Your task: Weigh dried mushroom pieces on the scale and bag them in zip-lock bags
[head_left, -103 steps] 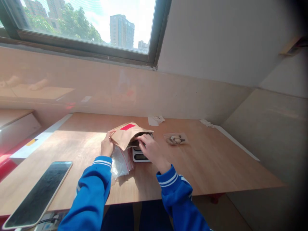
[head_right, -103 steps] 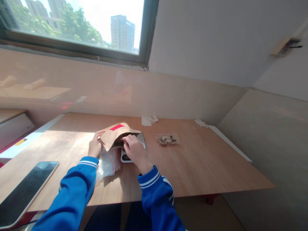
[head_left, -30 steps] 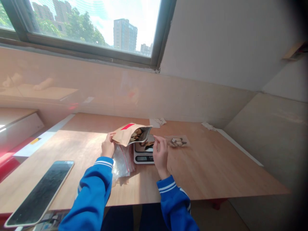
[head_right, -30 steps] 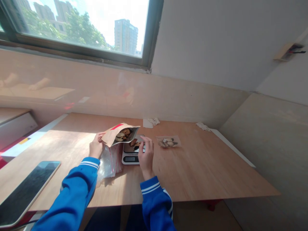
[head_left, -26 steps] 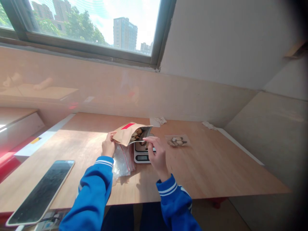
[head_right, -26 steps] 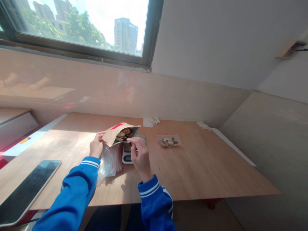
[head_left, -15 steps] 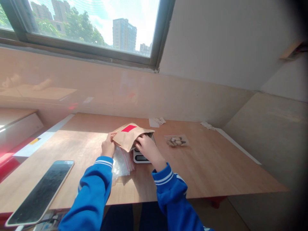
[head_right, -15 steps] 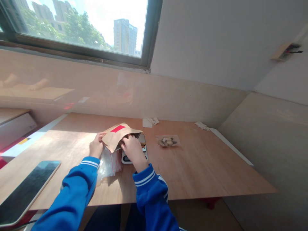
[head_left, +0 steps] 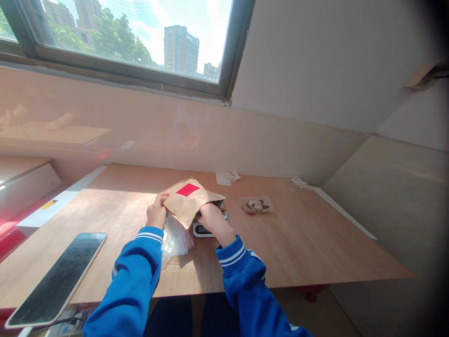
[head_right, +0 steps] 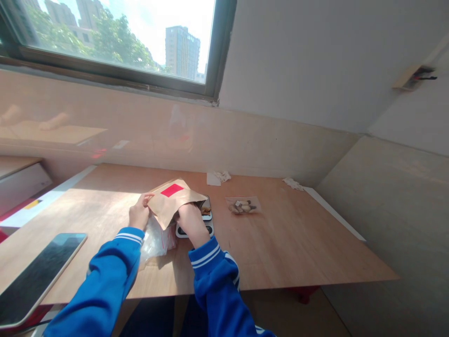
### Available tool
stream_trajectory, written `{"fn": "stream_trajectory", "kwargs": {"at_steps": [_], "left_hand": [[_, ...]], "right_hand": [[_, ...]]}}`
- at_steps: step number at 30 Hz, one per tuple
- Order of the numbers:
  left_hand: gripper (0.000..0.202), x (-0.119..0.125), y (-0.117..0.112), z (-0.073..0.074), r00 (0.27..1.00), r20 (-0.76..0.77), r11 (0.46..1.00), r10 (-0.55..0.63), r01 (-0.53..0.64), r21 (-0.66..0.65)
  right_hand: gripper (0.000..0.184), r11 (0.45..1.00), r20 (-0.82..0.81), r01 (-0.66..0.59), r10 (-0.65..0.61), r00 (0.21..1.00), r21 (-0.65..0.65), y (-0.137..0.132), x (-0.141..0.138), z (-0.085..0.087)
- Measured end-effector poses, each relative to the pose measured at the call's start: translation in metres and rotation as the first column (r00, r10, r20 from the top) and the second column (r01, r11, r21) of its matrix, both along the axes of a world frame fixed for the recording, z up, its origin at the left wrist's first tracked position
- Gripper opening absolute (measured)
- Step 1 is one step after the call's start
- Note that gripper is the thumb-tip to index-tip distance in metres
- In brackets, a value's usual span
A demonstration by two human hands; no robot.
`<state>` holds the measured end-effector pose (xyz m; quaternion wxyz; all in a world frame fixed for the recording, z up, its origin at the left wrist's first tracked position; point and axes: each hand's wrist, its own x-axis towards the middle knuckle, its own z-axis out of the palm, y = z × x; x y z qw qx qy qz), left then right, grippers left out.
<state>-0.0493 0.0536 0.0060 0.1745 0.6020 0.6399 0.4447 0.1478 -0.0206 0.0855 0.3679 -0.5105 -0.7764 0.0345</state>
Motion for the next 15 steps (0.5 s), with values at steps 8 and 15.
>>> {"fn": "stream_trajectory", "kwargs": {"at_steps": [8,15], "left_hand": [[0.032,-0.001,0.001,0.000,1.000,-0.001,1.000,0.002,-0.002,-0.017],[0.030,-0.003,0.000,-0.002,1.000,0.010,1.000,0.009,-0.009,0.006]], "right_hand": [[0.015,0.995,0.066,-0.003,0.010,0.998,-0.097,-0.017,0.009,0.018],[0.030,0.991,-0.321,0.103,-0.071,0.944,0.081,-0.039,0.037,0.027]]}}
